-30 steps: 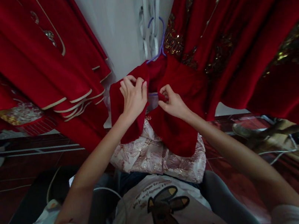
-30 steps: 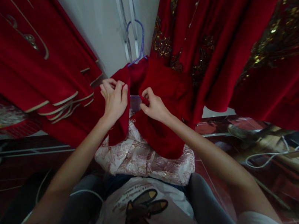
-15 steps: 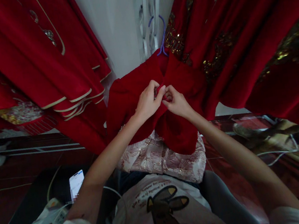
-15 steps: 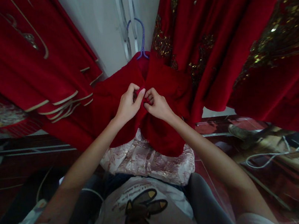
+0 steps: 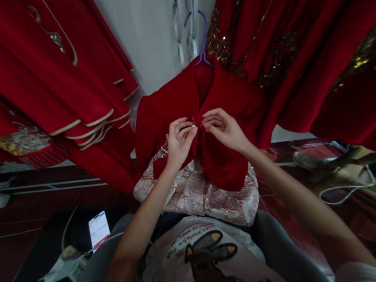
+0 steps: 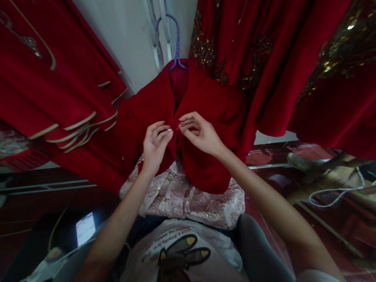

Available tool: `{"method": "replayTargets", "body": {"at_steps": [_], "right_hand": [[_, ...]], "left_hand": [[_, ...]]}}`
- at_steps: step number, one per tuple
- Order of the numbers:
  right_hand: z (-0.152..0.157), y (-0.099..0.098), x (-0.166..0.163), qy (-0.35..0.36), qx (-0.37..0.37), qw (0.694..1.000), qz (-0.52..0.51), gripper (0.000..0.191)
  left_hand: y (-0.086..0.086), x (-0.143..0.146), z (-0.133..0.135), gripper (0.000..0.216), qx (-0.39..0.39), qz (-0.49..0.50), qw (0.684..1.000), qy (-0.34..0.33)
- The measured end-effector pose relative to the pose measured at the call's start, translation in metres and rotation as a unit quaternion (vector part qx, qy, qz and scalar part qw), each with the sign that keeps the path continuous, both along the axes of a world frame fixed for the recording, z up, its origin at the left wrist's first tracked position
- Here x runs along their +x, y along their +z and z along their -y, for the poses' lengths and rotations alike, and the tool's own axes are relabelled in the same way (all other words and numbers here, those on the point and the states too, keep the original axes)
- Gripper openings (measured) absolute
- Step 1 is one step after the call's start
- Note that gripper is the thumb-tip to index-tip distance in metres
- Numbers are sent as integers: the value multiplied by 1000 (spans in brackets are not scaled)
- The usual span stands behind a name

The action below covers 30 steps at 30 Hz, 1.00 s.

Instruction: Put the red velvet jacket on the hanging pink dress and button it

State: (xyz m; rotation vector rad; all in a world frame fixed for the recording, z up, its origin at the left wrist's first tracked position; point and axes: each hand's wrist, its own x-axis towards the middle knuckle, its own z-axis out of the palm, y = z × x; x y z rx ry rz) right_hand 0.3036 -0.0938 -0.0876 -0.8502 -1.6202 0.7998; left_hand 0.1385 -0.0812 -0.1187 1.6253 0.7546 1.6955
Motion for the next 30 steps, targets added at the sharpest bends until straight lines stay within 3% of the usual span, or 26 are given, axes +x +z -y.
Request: {"method": "replayTargets", "body": {"at_steps": [6, 12, 22, 30], "right_hand": [[2, -11, -4, -21, -12, 998, -60, 29], [4, -13, -7, -50, 21, 994, -97, 22], [9, -10, -19, -144, 72, 983, -90, 24], [14, -5, -19, -132, 91, 982, -102, 26]], "left_hand": [[3, 3, 5, 15, -9, -10, 999, 40], [19, 0, 10, 10, 69, -142, 979, 125], [28, -3, 14, 11, 93, -190, 971, 113], [36, -6, 18, 17, 111, -224, 961, 118]]}}
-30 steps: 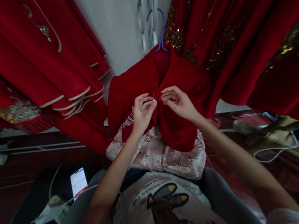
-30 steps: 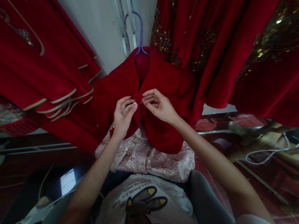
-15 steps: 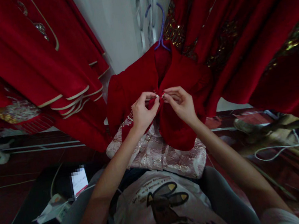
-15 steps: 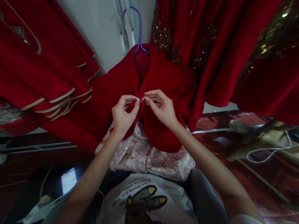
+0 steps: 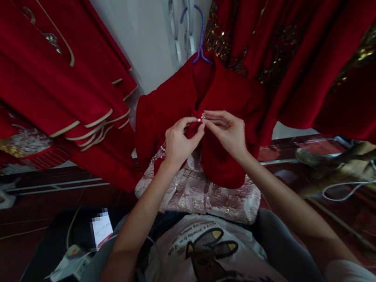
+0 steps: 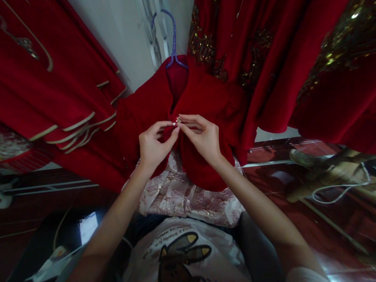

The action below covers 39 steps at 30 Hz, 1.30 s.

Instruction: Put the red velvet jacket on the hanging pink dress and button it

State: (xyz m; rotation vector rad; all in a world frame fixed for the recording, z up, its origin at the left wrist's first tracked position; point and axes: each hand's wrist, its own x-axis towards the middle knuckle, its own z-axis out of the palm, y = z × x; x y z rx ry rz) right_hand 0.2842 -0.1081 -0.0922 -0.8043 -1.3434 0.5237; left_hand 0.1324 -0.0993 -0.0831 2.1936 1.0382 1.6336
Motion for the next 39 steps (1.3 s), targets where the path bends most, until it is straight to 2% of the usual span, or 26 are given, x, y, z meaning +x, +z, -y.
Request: {"method": "replayTargets", "body": {"at_steps": [5, 12, 21, 30, 33, 36, 39], "right_hand": [[-4, 3, -1, -20, -8, 1000, 2, 26], [-6, 0, -3, 0, -6, 1000, -22, 27], [-6, 2, 3, 24, -47, 999, -3, 34], [-12, 5, 6, 41, -65, 997, 10, 36], [-14, 1, 7, 43, -55, 997, 35, 36], [-10, -7, 5, 35, -23, 996, 74, 38], [1, -20, -1, 1, 28, 984, 178, 66]], "left_hand": [[9, -4, -7, 13, 13, -63, 998, 1], [21, -7, -12, 12, 48, -182, 982, 30], [25, -9, -12, 12, 38, -224, 974, 28], [29, -10, -17, 15, 71, -271, 960, 24], [24, -7, -18, 14, 64, -258, 964, 10], [15, -4, -15, 13, 16, -178, 984, -7], [6, -3, -10, 21, -65, -63, 995, -44]]}}
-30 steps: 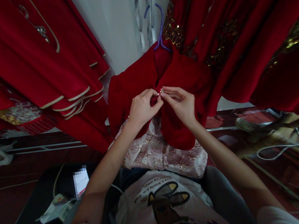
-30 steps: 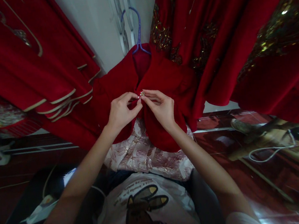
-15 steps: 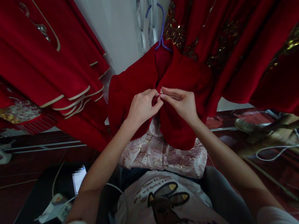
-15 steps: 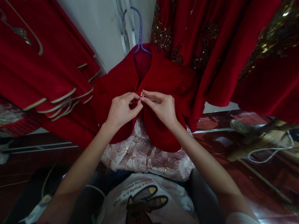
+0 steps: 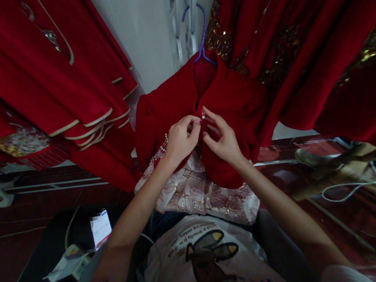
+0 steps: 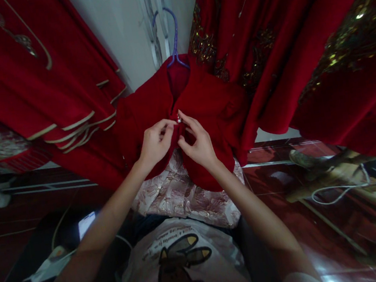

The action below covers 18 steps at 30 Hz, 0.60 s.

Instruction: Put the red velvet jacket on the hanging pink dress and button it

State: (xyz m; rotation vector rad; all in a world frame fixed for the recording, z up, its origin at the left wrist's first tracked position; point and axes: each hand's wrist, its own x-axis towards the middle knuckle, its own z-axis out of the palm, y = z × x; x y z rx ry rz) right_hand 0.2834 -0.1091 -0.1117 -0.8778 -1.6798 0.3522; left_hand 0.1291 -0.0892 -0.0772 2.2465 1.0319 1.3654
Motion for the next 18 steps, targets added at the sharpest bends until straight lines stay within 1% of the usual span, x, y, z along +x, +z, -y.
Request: {"method": "replayTargets", "body": {"at_steps": [2, 3, 4, 5, 7, 9, 11, 13, 14, 16, 18], "right_hand": [[6, -13, -5, -48, 27, 994, 99, 89], [7, -20, -7, -77, 35, 986, 143, 94], [6, -28, -9, -107, 38, 978, 177, 96], [5, -36, -11, -134, 38, 970, 198, 93], [-1, -52, -10, -177, 45, 962, 204, 85], [-8, -65, -6, -206, 61, 960, 177, 72], [-12, -72, 3, -212, 82, 964, 139, 60], [-11, -73, 15, -198, 89, 971, 96, 55], [-8, -70, 22, -190, 88, 975, 75, 52], [0, -58, 35, -186, 89, 978, 37, 39], [10, -39, 45, -200, 102, 974, 16, 21]], "left_hand": [[-4, -2, 3, 30, -65, 62, 995, -40], [-6, -4, 4, 33, -92, 85, 990, -60], [-6, -5, 6, 35, -112, 102, 986, -74], [-6, -7, 7, 36, -126, 114, 982, -81], [-6, -11, 10, 38, -144, 129, 978, -81], [-6, -14, 13, 40, -159, 137, 974, -84], [-7, -18, 15, 41, -168, 138, 972, -91], [-9, -20, 16, 41, -166, 135, 973, -86], [-10, -22, 17, 40, -162, 132, 975, -79], [-11, -23, 17, 41, -154, 123, 978, -68], [-12, -22, 17, 42, -153, 101, 980, -74]]}}
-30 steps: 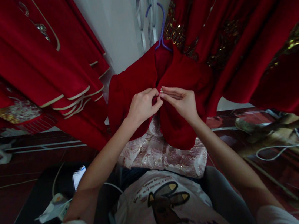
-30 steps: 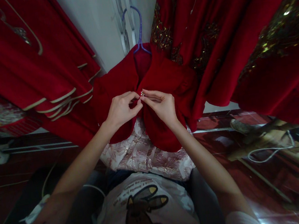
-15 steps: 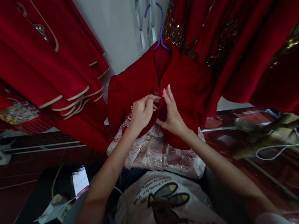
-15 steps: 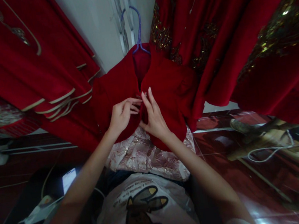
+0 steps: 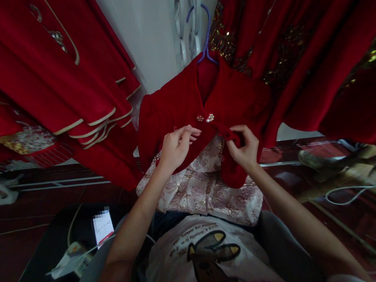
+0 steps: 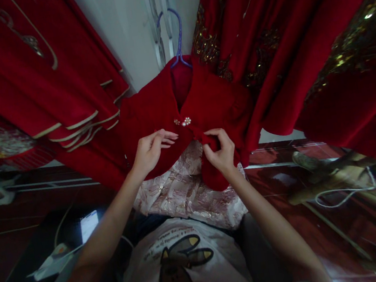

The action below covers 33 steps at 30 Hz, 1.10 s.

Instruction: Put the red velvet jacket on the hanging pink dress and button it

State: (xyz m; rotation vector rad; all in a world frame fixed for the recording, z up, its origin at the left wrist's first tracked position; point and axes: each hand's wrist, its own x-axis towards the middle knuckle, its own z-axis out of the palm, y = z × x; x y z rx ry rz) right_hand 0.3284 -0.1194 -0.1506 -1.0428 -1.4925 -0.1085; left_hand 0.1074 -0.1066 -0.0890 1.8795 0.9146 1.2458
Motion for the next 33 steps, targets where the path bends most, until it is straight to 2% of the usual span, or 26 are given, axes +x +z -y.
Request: {"method": "replayTargets", "body": {"at_steps": [4, 6, 9, 12, 16, 19, 23, 27, 29, 31, 33], "right_hand": [[25, 43, 5, -34, 19, 999, 14, 13], [38, 59, 0, 13, -15, 999, 42, 15], [52, 71, -15, 121, -106, 981, 104, 23], [55, 68, -28, 175, -158, 966, 110, 25], [49, 54, -44, 198, -203, 957, 62, 21], [44, 46, -59, 204, -228, 952, 4, 26], [38, 43, -79, 234, -256, 938, -21, 34], [31, 41, -91, 234, -262, 935, -33, 25], [29, 38, -91, 224, -262, 938, -47, 20], [28, 36, -88, 230, -270, 933, -67, 19], [27, 35, -83, 250, -281, 922, -89, 22]], "left_hand": [[0, 8, 5, 35, 59, -82, 995, -23], [-1, 11, 11, 33, 82, -90, 993, -10], [-5, 11, 24, 41, 36, -47, 998, 12], [-14, 4, 36, 46, -24, -11, 998, 64], [-25, -8, 40, 38, -62, 30, 991, 112], [-27, -16, 36, 35, -96, 90, 986, 104], [-29, -21, 30, 32, -131, 130, 979, 87], [-33, -24, 28, 22, -95, 90, 987, 98], [-35, -26, 24, 17, -36, 34, 988, 145], [-36, -30, 16, 19, 32, -17, 976, 215], [-38, -34, 5, 24, 65, -35, 966, 248]]}}
